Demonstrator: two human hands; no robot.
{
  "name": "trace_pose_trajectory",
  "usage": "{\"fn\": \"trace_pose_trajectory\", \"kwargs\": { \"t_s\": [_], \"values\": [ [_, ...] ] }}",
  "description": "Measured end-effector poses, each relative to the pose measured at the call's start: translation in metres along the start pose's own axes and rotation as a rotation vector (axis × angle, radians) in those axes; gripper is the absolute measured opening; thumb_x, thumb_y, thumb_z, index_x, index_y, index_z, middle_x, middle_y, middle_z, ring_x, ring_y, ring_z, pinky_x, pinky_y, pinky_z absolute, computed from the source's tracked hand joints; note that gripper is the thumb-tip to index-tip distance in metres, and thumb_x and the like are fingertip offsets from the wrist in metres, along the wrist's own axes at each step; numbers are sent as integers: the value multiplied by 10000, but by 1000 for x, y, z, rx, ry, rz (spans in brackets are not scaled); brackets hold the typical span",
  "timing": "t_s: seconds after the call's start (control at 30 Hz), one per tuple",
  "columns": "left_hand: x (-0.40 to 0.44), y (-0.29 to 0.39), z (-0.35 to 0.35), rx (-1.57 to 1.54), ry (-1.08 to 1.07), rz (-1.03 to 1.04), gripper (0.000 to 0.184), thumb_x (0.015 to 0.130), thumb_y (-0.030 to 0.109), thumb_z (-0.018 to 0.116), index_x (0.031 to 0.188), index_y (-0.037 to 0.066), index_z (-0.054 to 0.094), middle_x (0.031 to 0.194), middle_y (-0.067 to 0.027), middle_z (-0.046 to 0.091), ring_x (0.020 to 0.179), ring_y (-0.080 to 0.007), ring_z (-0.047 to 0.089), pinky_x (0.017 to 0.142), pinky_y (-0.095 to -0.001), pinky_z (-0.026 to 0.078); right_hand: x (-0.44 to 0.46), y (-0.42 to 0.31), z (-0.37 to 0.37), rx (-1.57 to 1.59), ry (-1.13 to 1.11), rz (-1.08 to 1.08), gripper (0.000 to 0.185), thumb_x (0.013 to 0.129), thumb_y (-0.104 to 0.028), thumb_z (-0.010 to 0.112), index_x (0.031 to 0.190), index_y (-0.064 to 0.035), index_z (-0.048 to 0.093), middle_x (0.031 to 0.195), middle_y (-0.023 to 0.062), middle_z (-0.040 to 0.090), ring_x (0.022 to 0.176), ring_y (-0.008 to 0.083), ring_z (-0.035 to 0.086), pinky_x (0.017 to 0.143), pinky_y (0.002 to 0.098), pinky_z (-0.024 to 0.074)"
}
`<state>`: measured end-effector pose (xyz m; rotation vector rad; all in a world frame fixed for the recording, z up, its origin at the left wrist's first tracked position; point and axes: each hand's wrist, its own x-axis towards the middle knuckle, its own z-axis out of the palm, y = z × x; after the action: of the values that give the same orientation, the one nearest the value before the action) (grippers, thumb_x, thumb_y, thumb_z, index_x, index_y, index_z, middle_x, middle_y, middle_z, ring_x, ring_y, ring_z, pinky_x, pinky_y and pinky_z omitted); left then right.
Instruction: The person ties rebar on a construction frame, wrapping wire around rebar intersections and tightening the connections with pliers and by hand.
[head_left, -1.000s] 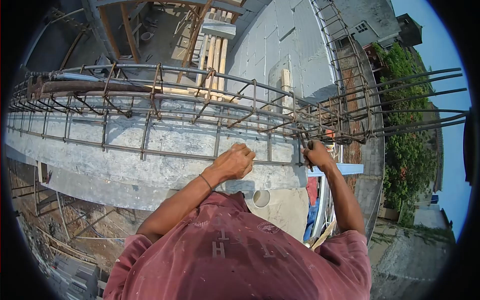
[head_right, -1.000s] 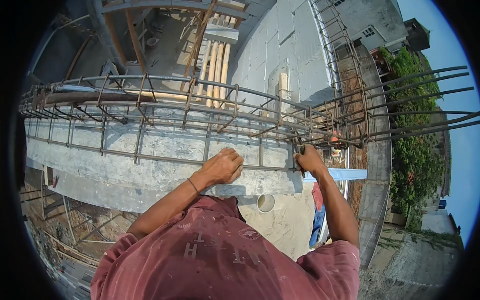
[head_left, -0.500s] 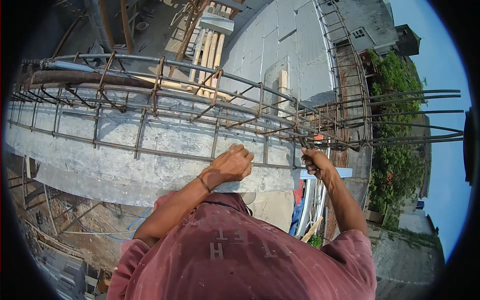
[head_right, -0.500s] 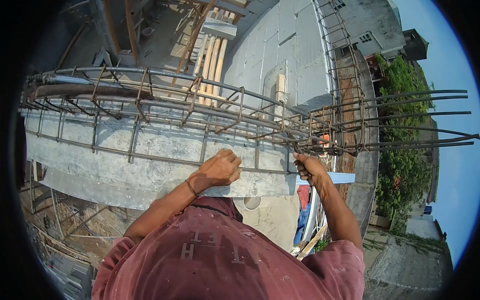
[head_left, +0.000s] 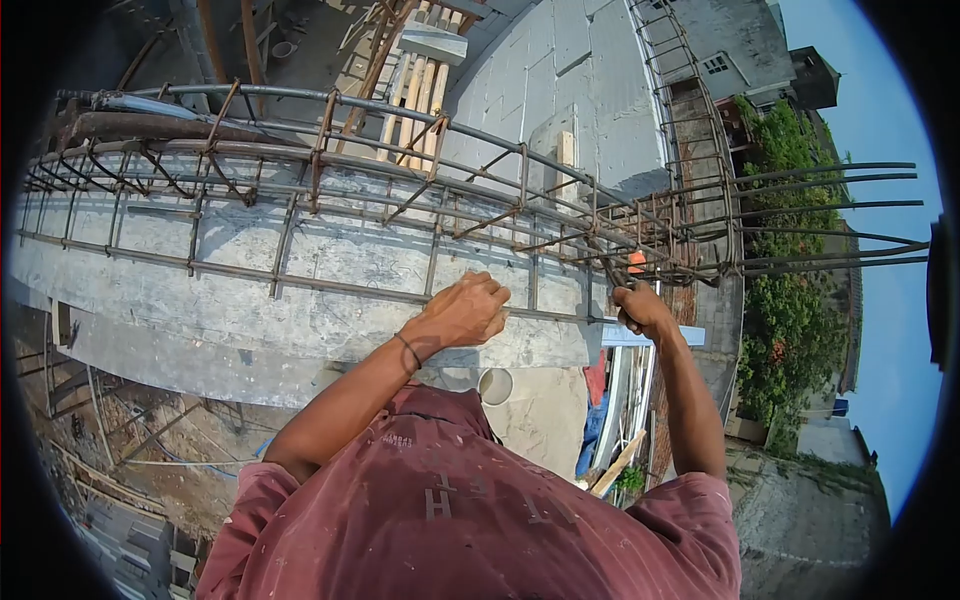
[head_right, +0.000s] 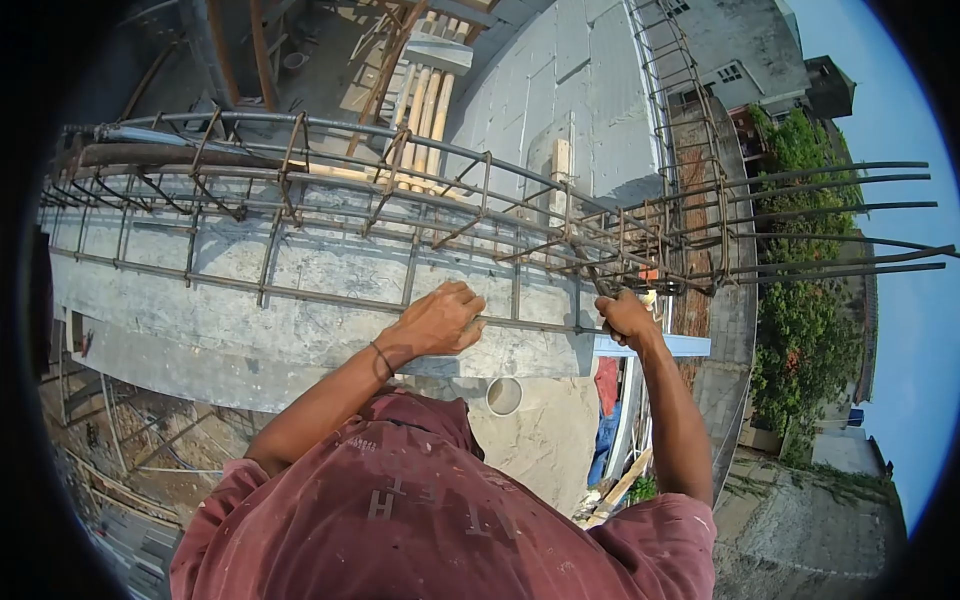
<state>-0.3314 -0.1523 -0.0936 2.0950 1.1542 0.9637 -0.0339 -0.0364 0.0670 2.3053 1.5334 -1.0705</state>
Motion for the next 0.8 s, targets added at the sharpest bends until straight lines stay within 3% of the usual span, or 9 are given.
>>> {"fn": "trace_pose_trajectory", "kwargs": {
  "t_s": [0.2,0.4,0.57,0.73,0.8],
  "values": [
    [0,3,-5,-28,-34,-36,297,897,257,652,1011,-18,649,993,-209,683,1034,-378,629,953,-454,497,-5,-12,9,-186,55,-4,364,965,-265,562,729,10,530,561,74,533,394,166,473,349,345,330],
    [1,5,-3,-60,22,-45,293,898,254,651,994,-23,649,995,-212,684,1028,-383,631,937,-457,508,1,-20,7,-393,40,-9,278,931,-186,557,717,-13,511,556,63,501,393,174,457,349,332,322],
    [3,5,-4,-76,7,-58,287,886,254,661,973,-18,639,957,-207,679,1012,-383,630,909,-463,520,-6,-23,6,-28,-79,119,226,892,-132,529,710,-62,413,551,37,426,381,124,354,332,307,237],
    [2,9,-10,-57,-15,-28,273,870,249,674,959,-5,629,918,-201,670,996,-377,629,879,-467,531,-3,-2,28,103,-15,78,207,871,-106,511,683,-40,456,545,54,451,372,137,373,327,317,232],
    [2,9,-9,-22,1,-11,271,868,244,678,980,2,632,926,-198,671,986,-372,631,878,-464,531,1,5,38,99,26,64,86,867,-87,514,809,-66,454,581,48,459,396,115,361,346,286,205]
  ]
}}
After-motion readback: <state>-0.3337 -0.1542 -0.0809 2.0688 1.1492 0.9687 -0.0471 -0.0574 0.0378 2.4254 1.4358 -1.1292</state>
